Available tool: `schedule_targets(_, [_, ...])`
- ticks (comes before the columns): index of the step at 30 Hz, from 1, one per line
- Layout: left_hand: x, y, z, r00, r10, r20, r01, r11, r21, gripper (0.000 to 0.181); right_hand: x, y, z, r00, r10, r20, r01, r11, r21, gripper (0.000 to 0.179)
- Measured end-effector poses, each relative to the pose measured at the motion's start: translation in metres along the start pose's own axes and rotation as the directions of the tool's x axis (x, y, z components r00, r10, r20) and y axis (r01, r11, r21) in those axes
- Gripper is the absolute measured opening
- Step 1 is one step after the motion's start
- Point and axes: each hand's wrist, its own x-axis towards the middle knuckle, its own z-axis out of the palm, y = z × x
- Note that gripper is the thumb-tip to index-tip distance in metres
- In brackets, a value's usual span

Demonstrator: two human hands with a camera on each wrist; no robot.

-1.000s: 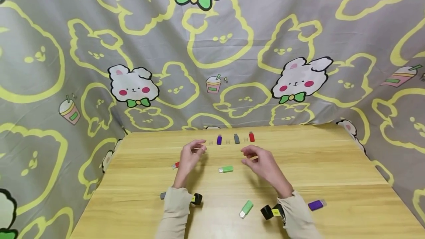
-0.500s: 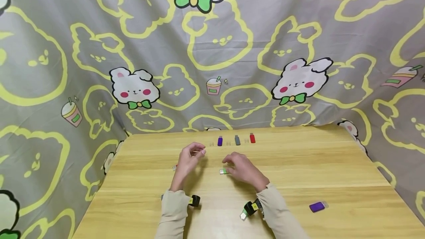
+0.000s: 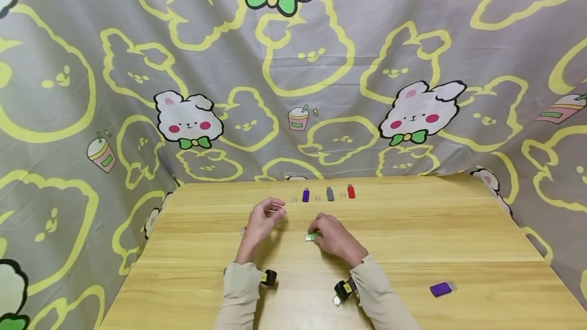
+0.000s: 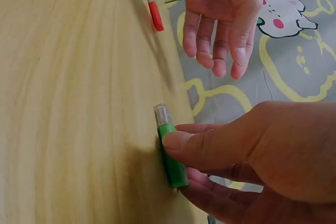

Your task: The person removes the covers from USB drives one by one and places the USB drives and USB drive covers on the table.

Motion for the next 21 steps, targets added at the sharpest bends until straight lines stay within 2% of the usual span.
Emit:
schedule_targets(7, [-0.001,0.001,0.002,1.0,-0.008,0.002,0.008,1.0,0.018,0.017,-0.001,0.004,0.004,0.999,0.024,-0.02,-0.024,1.0,0.017,0.021])
schedule_targets(12, [-0.002,0.001,0.006,0.999,0.007,0.042,-0.008,1.0,0.027,0.016,-0.003,0.005,0.001,0.999,0.034,-0.031,-0.032,0.997,0.076,0.022])
schedule_targets(16, [-0.002,0.003,0.009,0.996,0.02,0.082,-0.024,0.998,0.052,0.014,-0.004,0.004,-0.007,0.996,0.068,-0.062,-0.061,0.992,0.112,0.019])
schedule_targets(21, [-0.001,0.006,0.013,0.994,0.036,0.103,-0.045,0.995,0.088,0.011,-0.004,0.0,-0.022,0.987,0.113,-0.113,-0.096,0.985,0.145,0.019])
